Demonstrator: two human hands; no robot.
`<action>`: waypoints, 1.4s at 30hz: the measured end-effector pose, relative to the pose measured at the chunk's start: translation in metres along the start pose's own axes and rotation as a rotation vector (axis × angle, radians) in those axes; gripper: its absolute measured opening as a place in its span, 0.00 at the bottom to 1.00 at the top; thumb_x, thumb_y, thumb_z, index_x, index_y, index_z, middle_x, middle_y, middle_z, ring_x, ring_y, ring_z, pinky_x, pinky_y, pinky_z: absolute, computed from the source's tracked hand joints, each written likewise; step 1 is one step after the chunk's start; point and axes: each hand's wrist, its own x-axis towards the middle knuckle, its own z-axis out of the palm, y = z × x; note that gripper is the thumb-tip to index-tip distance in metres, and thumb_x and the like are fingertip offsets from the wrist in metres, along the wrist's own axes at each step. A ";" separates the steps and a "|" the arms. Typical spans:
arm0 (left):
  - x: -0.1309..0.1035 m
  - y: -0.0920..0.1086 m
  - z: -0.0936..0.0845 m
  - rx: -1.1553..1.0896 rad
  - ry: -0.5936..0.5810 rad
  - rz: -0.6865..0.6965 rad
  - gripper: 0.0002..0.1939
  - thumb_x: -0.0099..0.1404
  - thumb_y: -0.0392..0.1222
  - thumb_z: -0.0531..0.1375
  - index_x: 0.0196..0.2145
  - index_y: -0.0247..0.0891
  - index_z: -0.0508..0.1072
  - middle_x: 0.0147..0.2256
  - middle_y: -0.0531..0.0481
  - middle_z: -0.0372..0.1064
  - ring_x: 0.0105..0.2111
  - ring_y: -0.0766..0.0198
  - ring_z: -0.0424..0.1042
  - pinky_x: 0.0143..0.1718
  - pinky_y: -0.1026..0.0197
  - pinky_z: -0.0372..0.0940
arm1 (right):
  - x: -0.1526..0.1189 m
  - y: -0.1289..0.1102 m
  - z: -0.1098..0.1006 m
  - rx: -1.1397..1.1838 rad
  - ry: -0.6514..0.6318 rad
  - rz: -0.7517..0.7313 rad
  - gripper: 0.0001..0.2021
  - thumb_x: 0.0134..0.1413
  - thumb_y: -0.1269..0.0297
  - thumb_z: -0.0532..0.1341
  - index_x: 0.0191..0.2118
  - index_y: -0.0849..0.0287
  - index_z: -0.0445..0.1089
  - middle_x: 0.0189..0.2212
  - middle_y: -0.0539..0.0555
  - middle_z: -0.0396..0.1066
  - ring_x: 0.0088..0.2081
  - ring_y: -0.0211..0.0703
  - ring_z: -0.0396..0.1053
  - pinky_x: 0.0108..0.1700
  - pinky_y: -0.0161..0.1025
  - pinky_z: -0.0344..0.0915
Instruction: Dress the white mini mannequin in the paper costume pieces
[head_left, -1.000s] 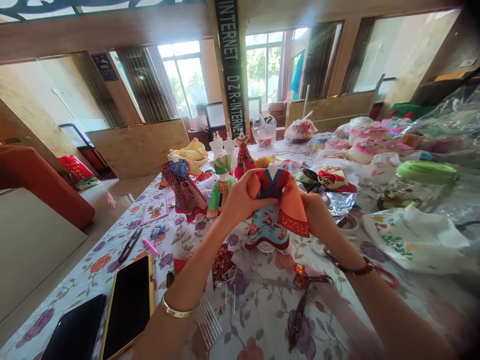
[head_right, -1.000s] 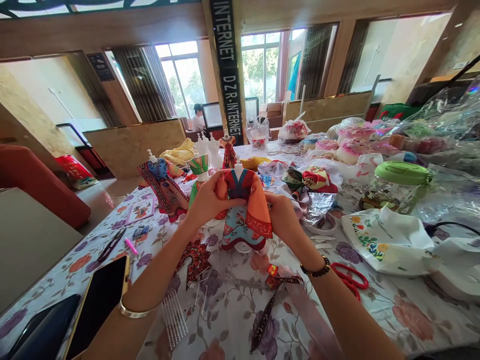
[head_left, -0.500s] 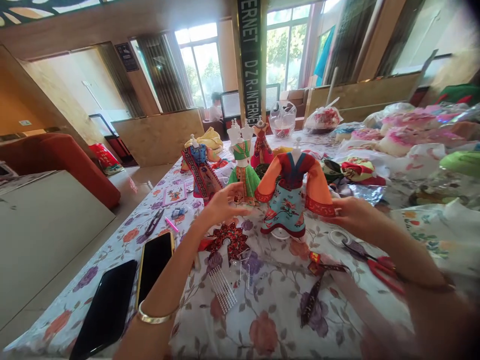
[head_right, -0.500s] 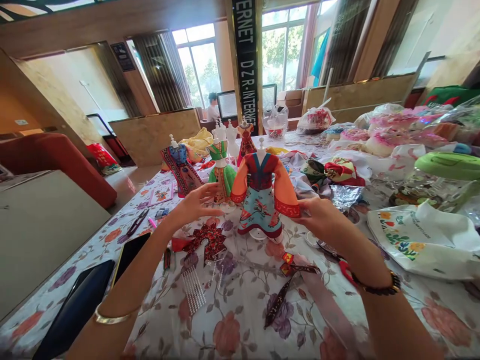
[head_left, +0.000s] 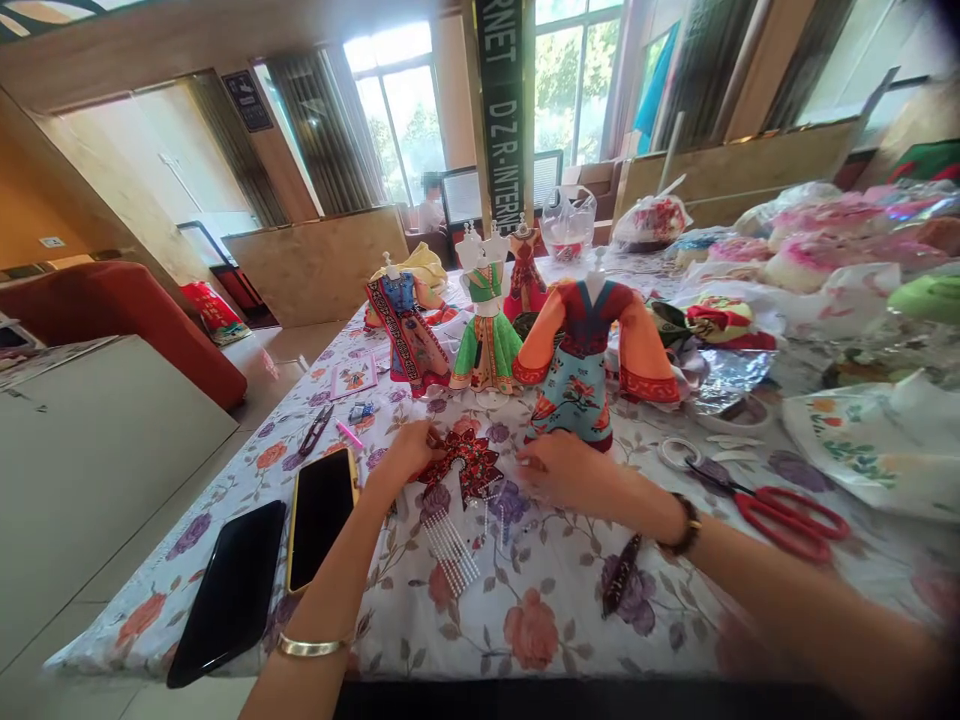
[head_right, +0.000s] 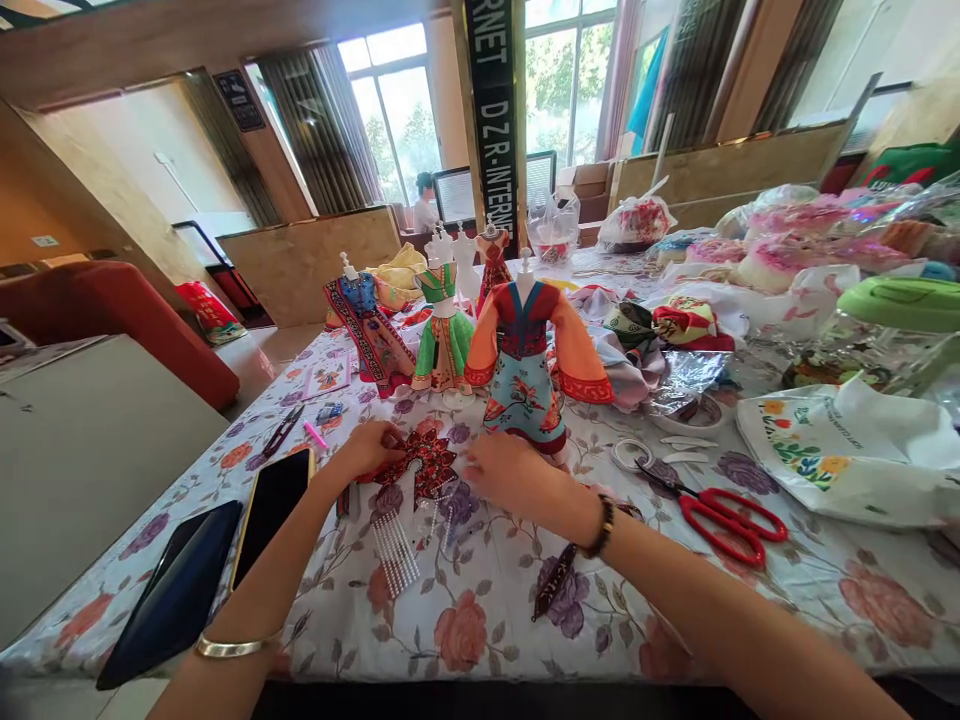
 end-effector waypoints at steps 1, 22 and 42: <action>0.002 -0.001 -0.001 -0.022 -0.023 0.003 0.06 0.47 0.35 0.63 0.27 0.34 0.74 0.29 0.45 0.74 0.35 0.52 0.72 0.39 0.55 0.63 | 0.007 -0.001 0.008 0.016 -0.004 -0.002 0.12 0.53 0.68 0.58 0.20 0.60 0.65 0.18 0.51 0.64 0.22 0.36 0.61 0.25 0.36 0.51; -0.029 0.041 -0.053 -0.933 -0.139 0.243 0.13 0.51 0.42 0.68 0.30 0.36 0.69 0.29 0.55 0.71 0.27 0.72 0.69 0.31 0.68 0.64 | 0.055 0.004 0.028 1.076 -0.218 -0.068 0.17 0.45 0.60 0.67 0.42 0.58 0.70 0.38 0.51 0.73 0.37 0.38 0.70 0.44 0.40 0.67; -0.061 0.139 -0.095 -1.103 -0.163 0.274 0.19 0.55 0.32 0.64 0.45 0.41 0.76 0.41 0.50 0.76 0.38 0.65 0.75 0.34 0.72 0.70 | -0.030 -0.020 -0.121 1.263 0.207 0.063 0.21 0.47 0.64 0.67 0.50 0.52 0.69 0.40 0.50 0.74 0.36 0.34 0.72 0.37 0.33 0.70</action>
